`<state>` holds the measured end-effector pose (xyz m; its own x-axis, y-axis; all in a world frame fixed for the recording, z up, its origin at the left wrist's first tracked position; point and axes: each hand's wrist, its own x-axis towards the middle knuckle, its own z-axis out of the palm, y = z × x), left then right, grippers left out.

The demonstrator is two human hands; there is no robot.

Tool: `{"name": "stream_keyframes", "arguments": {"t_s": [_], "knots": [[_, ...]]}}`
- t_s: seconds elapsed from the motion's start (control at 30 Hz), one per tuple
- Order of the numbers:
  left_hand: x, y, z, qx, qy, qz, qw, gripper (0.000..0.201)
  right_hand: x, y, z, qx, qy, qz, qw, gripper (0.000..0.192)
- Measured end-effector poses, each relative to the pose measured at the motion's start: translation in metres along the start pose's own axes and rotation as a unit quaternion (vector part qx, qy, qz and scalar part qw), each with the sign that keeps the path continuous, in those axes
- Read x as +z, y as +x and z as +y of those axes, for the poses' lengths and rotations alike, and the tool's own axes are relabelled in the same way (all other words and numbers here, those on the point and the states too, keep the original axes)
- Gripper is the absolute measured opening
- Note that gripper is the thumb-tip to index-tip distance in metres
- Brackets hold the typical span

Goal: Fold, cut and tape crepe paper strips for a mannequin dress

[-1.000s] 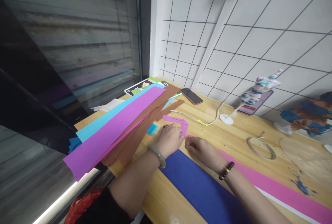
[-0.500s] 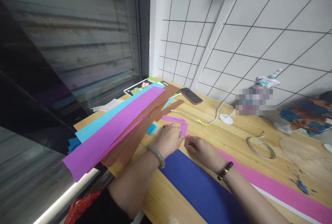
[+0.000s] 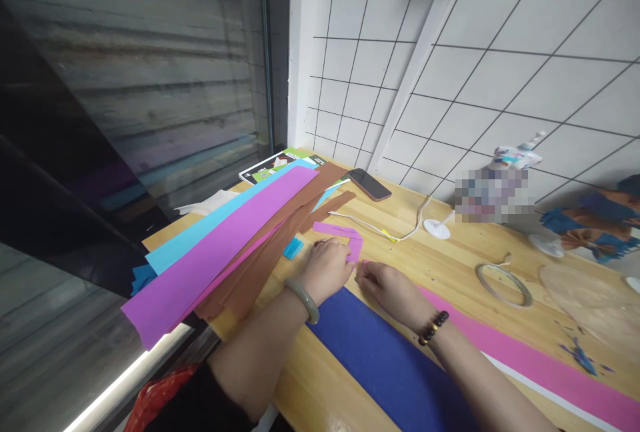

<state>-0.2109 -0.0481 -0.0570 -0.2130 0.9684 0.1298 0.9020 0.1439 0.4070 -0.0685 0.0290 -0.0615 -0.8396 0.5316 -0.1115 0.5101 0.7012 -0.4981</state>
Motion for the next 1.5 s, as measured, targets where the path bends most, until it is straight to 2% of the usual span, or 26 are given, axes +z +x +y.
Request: {"name": "stream_keyframes", "arguments": {"t_s": [1.5], "knots": [[-0.0019,-0.0012,0.0007,0.003,-0.012,0.001,1.0,0.016,-0.0012,-0.0009,-0.0006,0.011,0.013,-0.007,1.0,0.011]]}}
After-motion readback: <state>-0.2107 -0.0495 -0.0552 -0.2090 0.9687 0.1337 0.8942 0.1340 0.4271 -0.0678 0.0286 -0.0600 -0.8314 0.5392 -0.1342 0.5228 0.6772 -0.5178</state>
